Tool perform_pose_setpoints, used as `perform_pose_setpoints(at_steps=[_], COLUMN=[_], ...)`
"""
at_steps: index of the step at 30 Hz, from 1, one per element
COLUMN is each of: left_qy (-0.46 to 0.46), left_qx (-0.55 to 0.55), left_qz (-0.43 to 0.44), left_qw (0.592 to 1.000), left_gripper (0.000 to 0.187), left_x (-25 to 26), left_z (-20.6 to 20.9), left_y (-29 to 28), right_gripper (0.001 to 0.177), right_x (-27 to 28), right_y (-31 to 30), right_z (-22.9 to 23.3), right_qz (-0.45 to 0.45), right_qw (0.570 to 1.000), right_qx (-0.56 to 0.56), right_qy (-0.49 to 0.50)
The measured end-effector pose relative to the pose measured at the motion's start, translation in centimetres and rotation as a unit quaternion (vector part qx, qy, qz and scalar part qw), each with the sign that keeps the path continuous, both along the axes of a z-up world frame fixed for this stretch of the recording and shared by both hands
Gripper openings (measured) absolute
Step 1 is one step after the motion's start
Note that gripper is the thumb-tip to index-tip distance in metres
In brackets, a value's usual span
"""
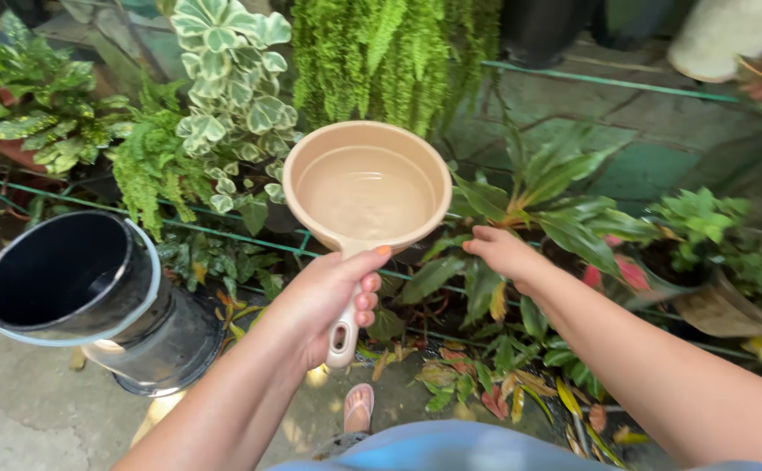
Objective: The person waters various potted plants by hand using a small bowl to pour water onto the soil of each plant in turn.
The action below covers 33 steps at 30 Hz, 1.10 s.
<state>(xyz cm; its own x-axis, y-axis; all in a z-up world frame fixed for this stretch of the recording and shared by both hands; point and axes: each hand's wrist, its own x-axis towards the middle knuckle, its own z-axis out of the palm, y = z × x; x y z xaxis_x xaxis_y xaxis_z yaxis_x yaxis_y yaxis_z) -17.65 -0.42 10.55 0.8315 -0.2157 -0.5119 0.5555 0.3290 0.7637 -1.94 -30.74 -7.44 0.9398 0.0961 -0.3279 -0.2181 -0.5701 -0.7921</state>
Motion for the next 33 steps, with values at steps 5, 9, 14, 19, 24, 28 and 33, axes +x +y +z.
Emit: perform_pose_setpoints(at_steps=[5,9,14,19,24,28,33], left_qy=[-0.012,-0.010,-0.010,-0.008,0.005,0.006,0.015], left_qx=[0.006,-0.003,0.004,0.002,0.005,0.001,0.002], left_qz=[-0.023,-0.050,-0.086,-0.109,-0.121,-0.136,-0.137], left_qw=[1.000,0.999,0.996,0.994,0.993,0.991,0.990], left_gripper=[0.027,0.024,0.027,0.026,0.029,0.029,0.027], left_x=[3.0,6.7,11.3,14.6,16.8,17.9,18.3], left_z=[0.5,0.6,-0.2,-0.7,-1.0,-1.3,-1.3], left_y=[1.5,2.8,4.7,5.8,6.9,7.4,7.7], right_gripper=[0.083,0.090,0.099,0.100,0.097,0.094,0.081], right_x=[7.4,12.3,15.8,17.9,19.0,18.8,16.6], right_y=[0.3,-0.2,-0.1,0.2,0.1,-0.2,-0.4], right_z=[-7.9,-14.5,-18.8,-21.0,-22.7,-23.6,-20.6], right_qz=[0.091,0.127,0.090,0.052,0.000,-0.038,-0.019], right_qw=[0.982,0.940,0.944,0.956,0.958,0.958,0.983], right_qx=[-0.158,-0.315,-0.305,-0.243,-0.206,-0.192,-0.145], right_qy=[-0.049,-0.019,0.091,0.158,0.202,0.211,0.110])
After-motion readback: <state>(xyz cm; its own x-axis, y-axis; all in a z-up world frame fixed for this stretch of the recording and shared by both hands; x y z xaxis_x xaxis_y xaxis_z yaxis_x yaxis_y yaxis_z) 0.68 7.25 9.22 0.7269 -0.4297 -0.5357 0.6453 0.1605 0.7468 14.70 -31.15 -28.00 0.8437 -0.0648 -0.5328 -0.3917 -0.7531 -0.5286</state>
